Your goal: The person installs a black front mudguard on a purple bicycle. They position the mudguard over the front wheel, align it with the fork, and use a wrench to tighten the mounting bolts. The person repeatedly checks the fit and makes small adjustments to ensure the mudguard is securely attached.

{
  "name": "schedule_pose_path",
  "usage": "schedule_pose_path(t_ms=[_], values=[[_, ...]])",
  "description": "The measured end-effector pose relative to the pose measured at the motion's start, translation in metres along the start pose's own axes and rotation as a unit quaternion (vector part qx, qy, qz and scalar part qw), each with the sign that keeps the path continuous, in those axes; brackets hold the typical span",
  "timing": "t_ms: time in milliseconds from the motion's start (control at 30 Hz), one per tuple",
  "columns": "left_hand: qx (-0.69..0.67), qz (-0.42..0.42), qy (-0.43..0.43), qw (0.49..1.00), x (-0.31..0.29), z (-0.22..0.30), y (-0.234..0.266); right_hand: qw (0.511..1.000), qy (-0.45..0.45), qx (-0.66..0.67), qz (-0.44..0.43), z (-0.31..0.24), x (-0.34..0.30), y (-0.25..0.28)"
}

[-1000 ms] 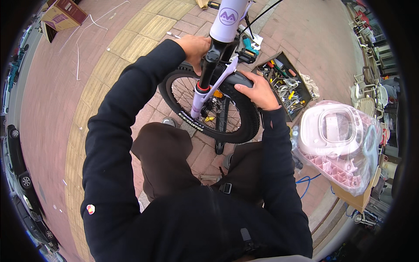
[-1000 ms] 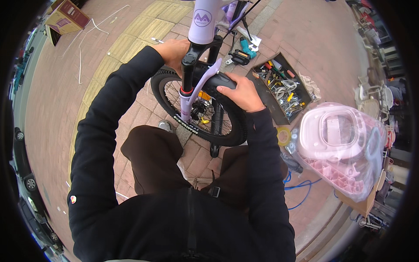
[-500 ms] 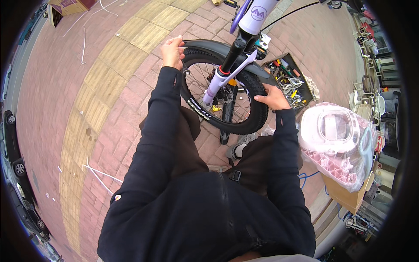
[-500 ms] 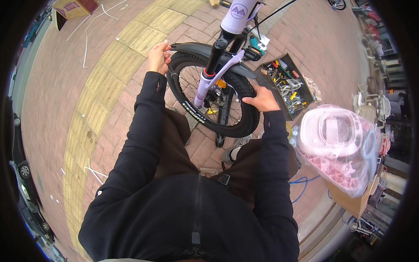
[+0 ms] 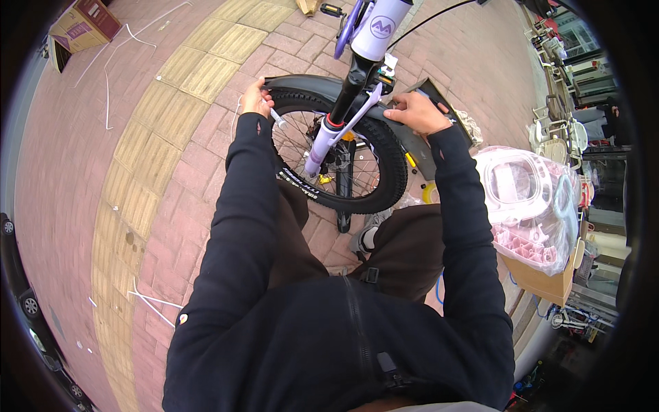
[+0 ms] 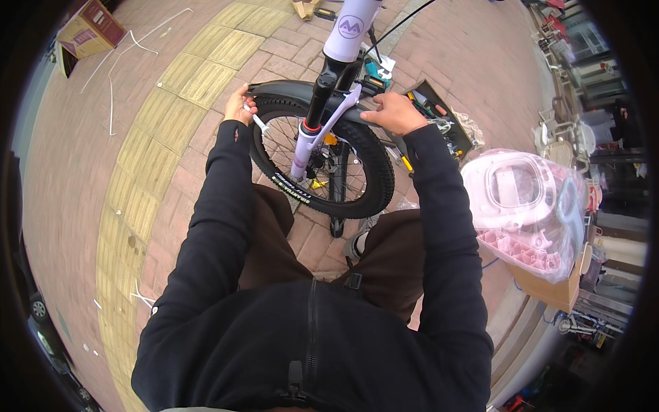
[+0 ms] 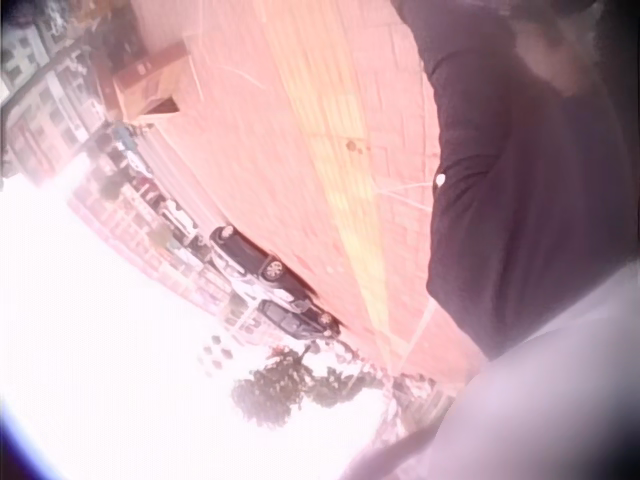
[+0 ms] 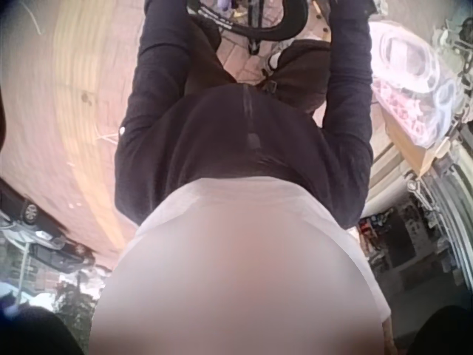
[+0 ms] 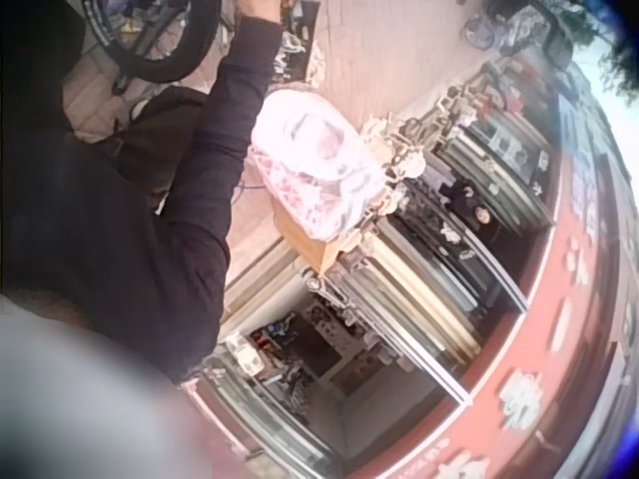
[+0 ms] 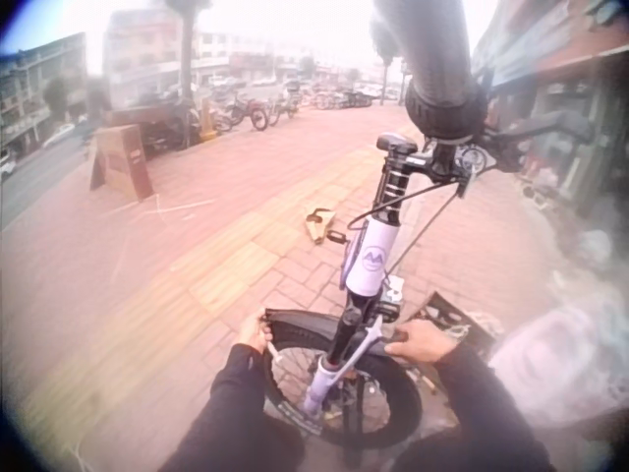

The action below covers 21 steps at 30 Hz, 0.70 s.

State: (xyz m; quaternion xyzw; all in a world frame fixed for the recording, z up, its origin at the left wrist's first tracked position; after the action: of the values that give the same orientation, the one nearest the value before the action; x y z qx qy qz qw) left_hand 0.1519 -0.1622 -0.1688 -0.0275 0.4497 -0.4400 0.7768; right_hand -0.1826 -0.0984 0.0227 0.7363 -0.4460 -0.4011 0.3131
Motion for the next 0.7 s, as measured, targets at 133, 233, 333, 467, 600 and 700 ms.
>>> schedule_pose_path(t_ms=[133,233,333,467,600,700], values=[[0.054,0.009,-0.023,0.998,0.002,-0.001,-0.005,0.998,-0.002,-0.004,-0.057,-0.004,0.005,0.001],[0.065,0.011,-0.014,0.998,-0.003,-0.001,-0.010,0.996,0.039,-0.035,-0.069,-0.006,0.004,0.001],[0.097,0.035,-0.011,0.995,-0.008,0.002,-0.015,0.994,0.056,-0.055,-0.070,-0.008,0.005,0.000],[0.126,0.017,-0.008,0.992,-0.010,0.008,-0.015,0.993,0.043,-0.081,-0.080,-0.010,0.010,0.001],[0.085,0.008,0.005,0.996,-0.008,0.009,-0.010,0.992,0.026,-0.069,-0.104,-0.013,0.010,0.001],[0.082,-0.012,0.004,0.997,-0.007,0.009,-0.007,0.993,0.010,0.005,-0.114,-0.013,0.009,0.001]])
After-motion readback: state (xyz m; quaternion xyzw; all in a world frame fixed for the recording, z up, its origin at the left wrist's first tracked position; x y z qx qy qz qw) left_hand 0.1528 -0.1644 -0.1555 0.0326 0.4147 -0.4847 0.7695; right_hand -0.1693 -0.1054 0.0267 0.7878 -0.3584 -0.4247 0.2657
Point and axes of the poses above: each hand's wrist, its own x-axis towards the middle knuckle, its own y-axis out of the back of the hand, z = x × y, the point moved 2 cm from there along x, towards the middle knuckle, and after that the axes turned 2 degrees about y, right-handed, at the moved point
